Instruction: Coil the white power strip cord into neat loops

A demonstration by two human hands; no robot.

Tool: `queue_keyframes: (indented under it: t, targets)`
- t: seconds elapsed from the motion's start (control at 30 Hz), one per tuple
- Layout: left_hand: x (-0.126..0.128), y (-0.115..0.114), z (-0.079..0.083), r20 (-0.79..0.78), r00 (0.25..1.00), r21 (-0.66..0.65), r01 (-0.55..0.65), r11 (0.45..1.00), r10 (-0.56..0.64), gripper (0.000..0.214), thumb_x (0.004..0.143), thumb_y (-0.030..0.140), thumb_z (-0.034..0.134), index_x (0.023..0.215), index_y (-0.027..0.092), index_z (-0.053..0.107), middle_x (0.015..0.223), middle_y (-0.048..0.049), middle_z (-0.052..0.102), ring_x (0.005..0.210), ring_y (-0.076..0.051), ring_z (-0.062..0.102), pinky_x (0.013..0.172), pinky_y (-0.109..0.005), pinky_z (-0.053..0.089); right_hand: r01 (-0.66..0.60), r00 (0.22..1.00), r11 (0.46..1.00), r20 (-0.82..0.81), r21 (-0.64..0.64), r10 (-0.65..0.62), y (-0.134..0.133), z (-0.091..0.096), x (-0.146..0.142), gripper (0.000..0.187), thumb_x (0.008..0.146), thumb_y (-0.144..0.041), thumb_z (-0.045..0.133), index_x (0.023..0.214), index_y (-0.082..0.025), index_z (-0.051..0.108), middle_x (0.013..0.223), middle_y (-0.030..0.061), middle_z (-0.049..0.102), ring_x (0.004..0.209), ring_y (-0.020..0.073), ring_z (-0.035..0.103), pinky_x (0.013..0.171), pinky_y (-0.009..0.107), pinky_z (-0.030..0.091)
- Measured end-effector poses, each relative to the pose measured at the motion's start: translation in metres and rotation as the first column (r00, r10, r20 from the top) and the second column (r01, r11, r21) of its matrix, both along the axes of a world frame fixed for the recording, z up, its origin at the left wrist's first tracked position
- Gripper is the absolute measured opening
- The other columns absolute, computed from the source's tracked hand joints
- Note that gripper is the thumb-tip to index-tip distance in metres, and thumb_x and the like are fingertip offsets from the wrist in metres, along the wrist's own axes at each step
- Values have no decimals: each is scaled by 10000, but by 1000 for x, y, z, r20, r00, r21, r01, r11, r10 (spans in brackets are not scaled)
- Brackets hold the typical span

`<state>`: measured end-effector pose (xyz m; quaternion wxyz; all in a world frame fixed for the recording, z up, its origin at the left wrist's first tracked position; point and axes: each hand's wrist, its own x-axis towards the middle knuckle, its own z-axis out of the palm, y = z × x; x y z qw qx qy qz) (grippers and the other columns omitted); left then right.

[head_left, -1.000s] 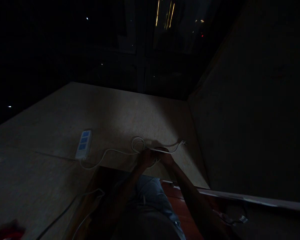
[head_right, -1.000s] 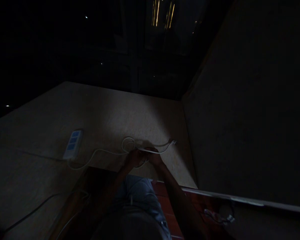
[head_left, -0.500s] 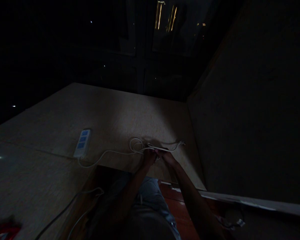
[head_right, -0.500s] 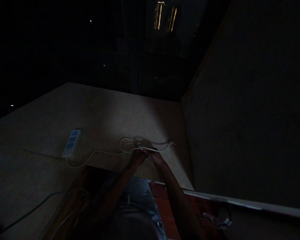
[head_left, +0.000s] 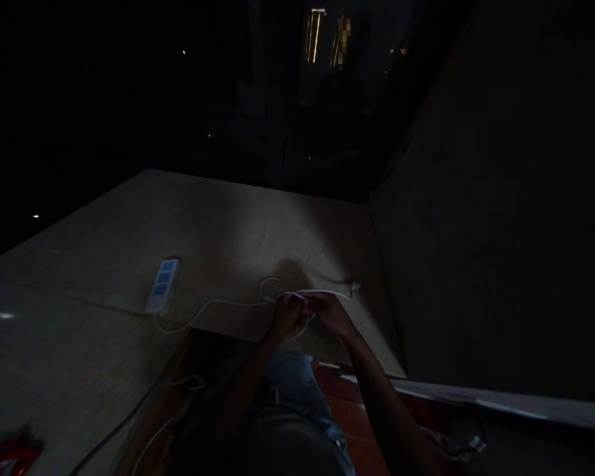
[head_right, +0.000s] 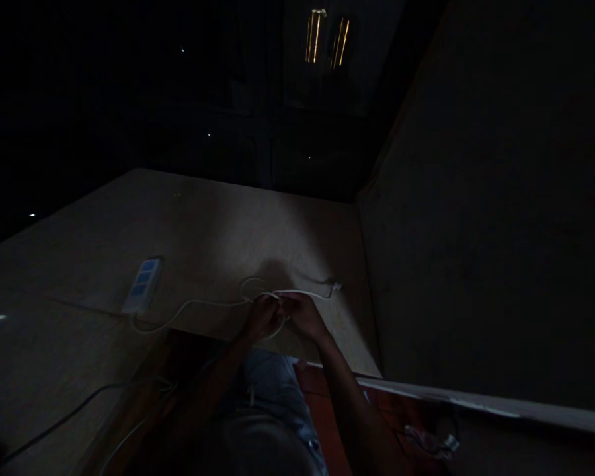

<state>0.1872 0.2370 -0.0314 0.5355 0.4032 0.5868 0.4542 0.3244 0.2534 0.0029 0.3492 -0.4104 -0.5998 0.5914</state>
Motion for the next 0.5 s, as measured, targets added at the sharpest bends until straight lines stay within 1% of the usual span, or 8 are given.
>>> queue_keyframes:
  t: [0.1,0.13,0.2,0.27,0.33,0.43,0.5]
  targets:
    - [-9,-12,12,39,997,-23,61,998,-60,417,740,537,598,879,143,589,684,-25,627,399,-105,512,358,-215,336,106,994,994,-21,-13,-106,2,1,-3,309,779,-357,612,955,-139,743,780,63,712,650,170,631,639,268,502]
    - [-12,-16,16,42,995,-28,88,996,-86,457,735,566,612,905,143,591,659,-10,617,354,-99,476,332,-216,296,146,989,989,-25,11,-146,1,2,-4,300,792,-361,615,952,-140,740,795,66,714,663,170,636,647,265,505]
    - [-17,-23,22,18,993,-17,115,993,-115,467,730,594,625,873,152,580,577,20,576,319,-101,448,315,-217,259,228,974,968,-6,102,-228,0,4,-8,295,834,-385,605,947,-148,738,829,69,717,716,180,651,688,270,516]
    - [-21,-28,27,-27,994,8,109,994,-109,443,756,601,598,820,164,569,487,37,516,330,-115,462,331,-216,281,284,954,936,39,210,-298,-2,7,-12,325,884,-424,573,966,-156,737,865,74,722,779,197,664,735,282,524]
    - [-24,-31,31,-66,995,34,82,996,-80,449,788,603,562,855,162,605,437,43,479,352,-124,474,363,-217,319,320,932,904,77,283,-354,-3,9,-14,362,918,-457,543,1002,-161,733,894,77,727,812,207,671,751,290,527]
    - [-30,-36,38,-118,993,82,22,996,-13,492,803,597,545,970,152,669,495,23,538,408,-124,505,415,-221,366,341,905,862,116,374,-408,1,10,-15,391,953,-472,500,1040,-166,727,958,87,732,846,215,679,766,298,526]
    - [-35,-39,41,-156,988,134,6,991,15,463,812,569,555,968,157,697,594,-4,610,479,-119,544,466,-217,397,368,880,830,132,420,-457,6,7,-12,411,964,-477,478,1046,-159,725,989,103,731,841,219,683,761,303,522]
